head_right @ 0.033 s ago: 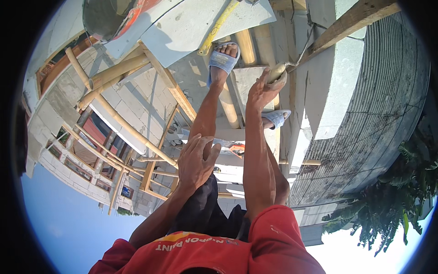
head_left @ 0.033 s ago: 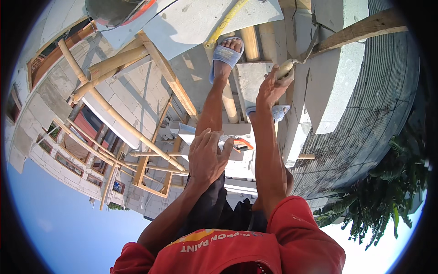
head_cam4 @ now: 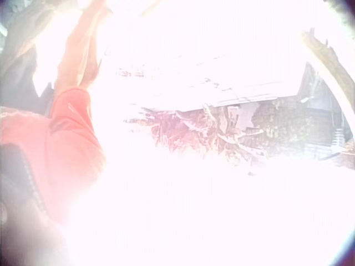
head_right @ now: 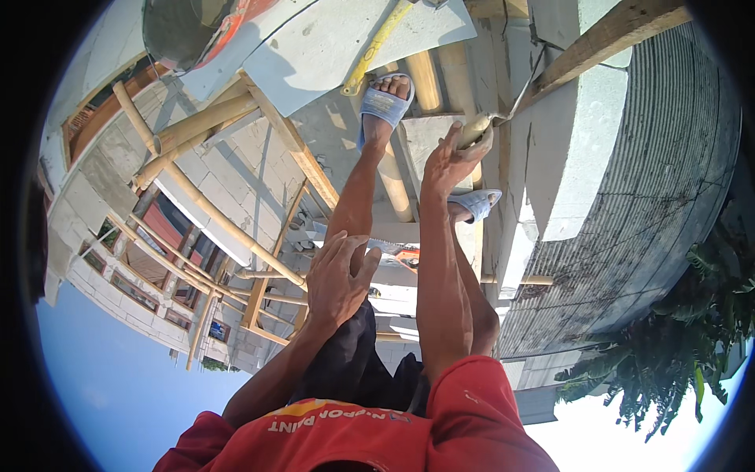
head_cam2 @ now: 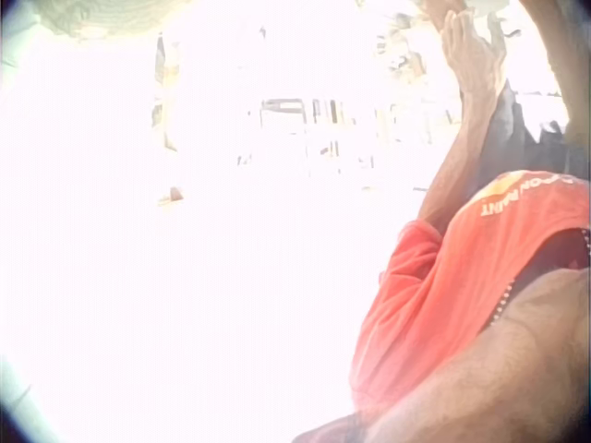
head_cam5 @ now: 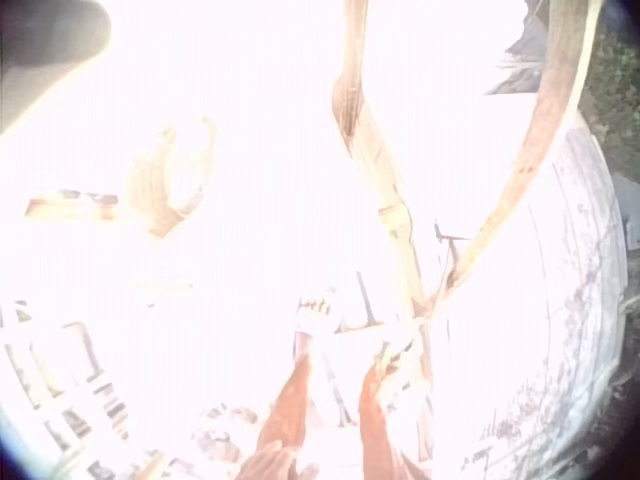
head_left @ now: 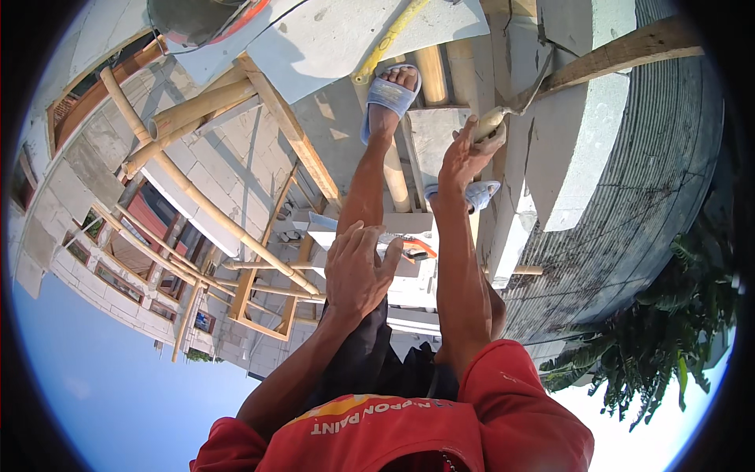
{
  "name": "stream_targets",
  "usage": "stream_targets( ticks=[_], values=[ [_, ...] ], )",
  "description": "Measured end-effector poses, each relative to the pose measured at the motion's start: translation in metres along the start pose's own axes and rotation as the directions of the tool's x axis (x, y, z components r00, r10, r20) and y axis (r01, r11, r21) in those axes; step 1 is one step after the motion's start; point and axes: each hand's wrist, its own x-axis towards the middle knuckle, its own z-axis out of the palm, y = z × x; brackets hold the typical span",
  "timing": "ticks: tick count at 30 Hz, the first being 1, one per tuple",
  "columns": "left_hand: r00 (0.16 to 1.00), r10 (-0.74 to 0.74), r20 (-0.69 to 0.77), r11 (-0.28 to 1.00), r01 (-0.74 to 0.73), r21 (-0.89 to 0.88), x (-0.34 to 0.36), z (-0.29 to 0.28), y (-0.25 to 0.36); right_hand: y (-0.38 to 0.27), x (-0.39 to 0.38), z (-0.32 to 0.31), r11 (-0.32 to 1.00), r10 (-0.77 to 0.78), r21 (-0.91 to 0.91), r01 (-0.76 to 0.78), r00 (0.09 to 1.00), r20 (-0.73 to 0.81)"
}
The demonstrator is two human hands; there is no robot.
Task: The person positions a lightweight concrete block on a wall, taps it into place with a hammer, and uses a trowel to spread mortar from a bucket onto the block surface.
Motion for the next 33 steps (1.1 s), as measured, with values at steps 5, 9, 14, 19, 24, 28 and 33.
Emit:
stream_targets(
  ticks=[5,9,14,19,24,28,33],
  values=[
    [0.999,-0.003,0.038,1.000,0.003,-0.008,0.000,-0.002,0.004,0.019,-0.010,-0.006,0.966,0.255,-0.013,-0.257,0.953,0.161],
    [0.998,-0.019,0.063,1.000,0.019,0.000,0.003,-0.005,0.006,0.038,0.021,0.018,0.898,0.398,0.170,-0.405,0.914,0.076],
    [0.999,0.020,0.041,1.000,-0.019,-0.018,0.005,0.001,0.006,0.045,0.048,0.038,0.969,-0.156,-0.228,0.096,0.952,-0.262],
    [1.000,0.001,0.030,1.000,-0.001,-0.024,0.005,-0.003,0.002,0.003,0.025,0.049,0.957,0.002,-0.282,-0.070,0.972,-0.233],
    [0.997,-0.017,0.080,1.000,0.017,0.001,0.005,-0.008,0.005,-0.011,-0.002,0.061,0.972,-0.107,-0.233,0.029,0.938,-0.330],
    [0.996,-0.003,0.087,1.000,0.005,-0.021,0.006,-0.009,0.005,-0.001,-0.005,0.062,0.960,-0.214,-0.241,0.142,0.927,-0.308],
    [0.994,-0.040,0.097,0.999,0.041,0.000,0.008,-0.014,0.010,0.008,-0.017,0.045,0.956,-0.139,-0.274,0.103,0.984,-0.115]
  ],
)
